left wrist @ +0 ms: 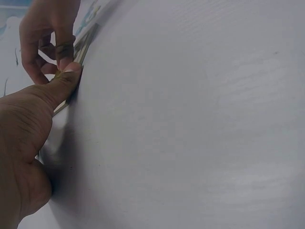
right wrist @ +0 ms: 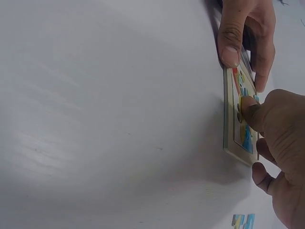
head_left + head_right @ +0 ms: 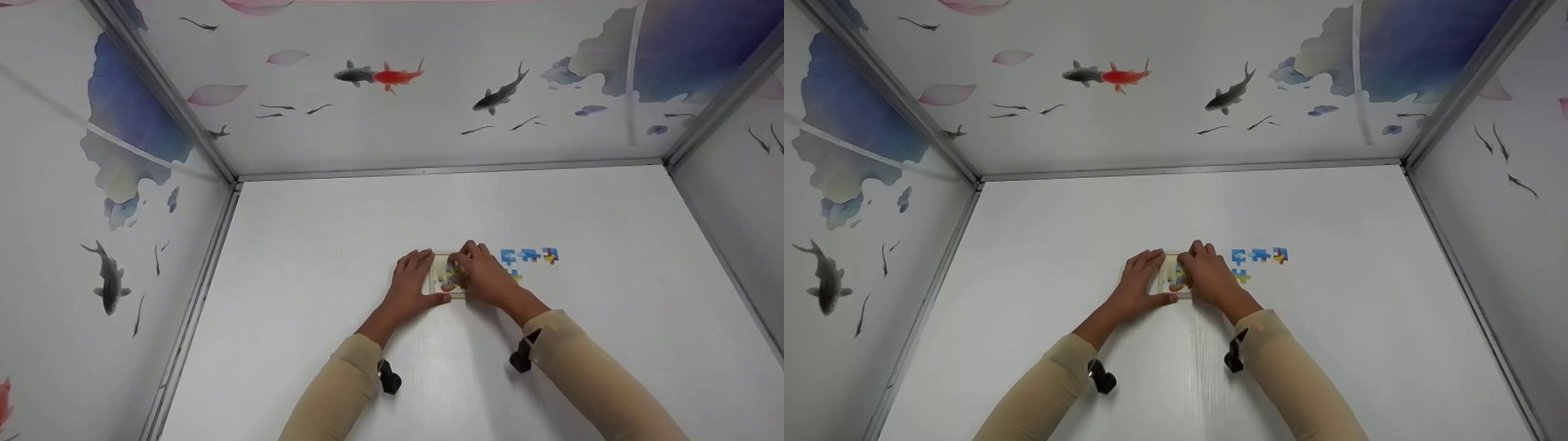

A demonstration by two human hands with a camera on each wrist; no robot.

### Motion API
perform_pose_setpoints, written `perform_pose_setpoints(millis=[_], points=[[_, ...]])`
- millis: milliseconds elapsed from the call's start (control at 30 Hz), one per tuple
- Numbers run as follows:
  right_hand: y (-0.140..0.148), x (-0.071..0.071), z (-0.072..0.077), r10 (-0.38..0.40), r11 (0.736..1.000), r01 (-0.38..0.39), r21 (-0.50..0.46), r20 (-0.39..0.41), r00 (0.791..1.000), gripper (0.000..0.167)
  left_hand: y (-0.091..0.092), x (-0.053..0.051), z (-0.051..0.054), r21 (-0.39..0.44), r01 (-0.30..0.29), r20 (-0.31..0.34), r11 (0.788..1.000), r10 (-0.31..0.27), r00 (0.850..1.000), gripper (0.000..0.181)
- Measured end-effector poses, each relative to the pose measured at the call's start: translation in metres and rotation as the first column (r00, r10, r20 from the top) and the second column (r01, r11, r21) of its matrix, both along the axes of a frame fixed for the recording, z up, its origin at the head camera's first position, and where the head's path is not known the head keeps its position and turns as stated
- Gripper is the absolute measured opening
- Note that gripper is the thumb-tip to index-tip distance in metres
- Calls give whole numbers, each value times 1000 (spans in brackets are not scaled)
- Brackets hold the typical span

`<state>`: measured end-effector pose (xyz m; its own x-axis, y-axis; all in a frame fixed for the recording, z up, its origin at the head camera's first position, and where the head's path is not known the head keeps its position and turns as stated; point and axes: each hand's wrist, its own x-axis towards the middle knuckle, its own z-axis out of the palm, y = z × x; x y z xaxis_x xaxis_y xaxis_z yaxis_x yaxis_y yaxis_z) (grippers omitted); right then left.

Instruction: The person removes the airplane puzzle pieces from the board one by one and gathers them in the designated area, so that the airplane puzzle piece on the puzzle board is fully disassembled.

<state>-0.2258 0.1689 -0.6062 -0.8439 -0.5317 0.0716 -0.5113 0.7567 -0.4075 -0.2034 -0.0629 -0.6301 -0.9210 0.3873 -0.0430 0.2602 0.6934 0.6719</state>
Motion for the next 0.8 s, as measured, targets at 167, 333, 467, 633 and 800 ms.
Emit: perform_pose_setpoints(millis=[167, 333, 467, 633, 800], points=[[0, 1, -1, 12, 1000, -11, 17, -14, 1000, 41, 0, -1, -1, -6, 6, -7, 1000, -6, 1000, 102], [1, 1, 1, 11, 1000, -11, -1, 24, 1000, 43, -1, -1, -1, -5, 7, -8, 1000, -7, 1000, 102], [1, 2, 3, 6, 1000, -6, -4, 39, 999, 44, -1, -1, -1, -1, 6, -14, 1000, -6, 1000, 102], [0, 2, 4, -1, 1000, 0, 12, 26, 1000, 46, 0, 0, 0, -4, 4, -18, 1000, -4, 1000, 101], [-1, 2, 4, 19, 1000, -19, -2, 21, 1000, 48, 0, 0, 2, 0, 1, -4, 1000, -1, 1000, 102]])
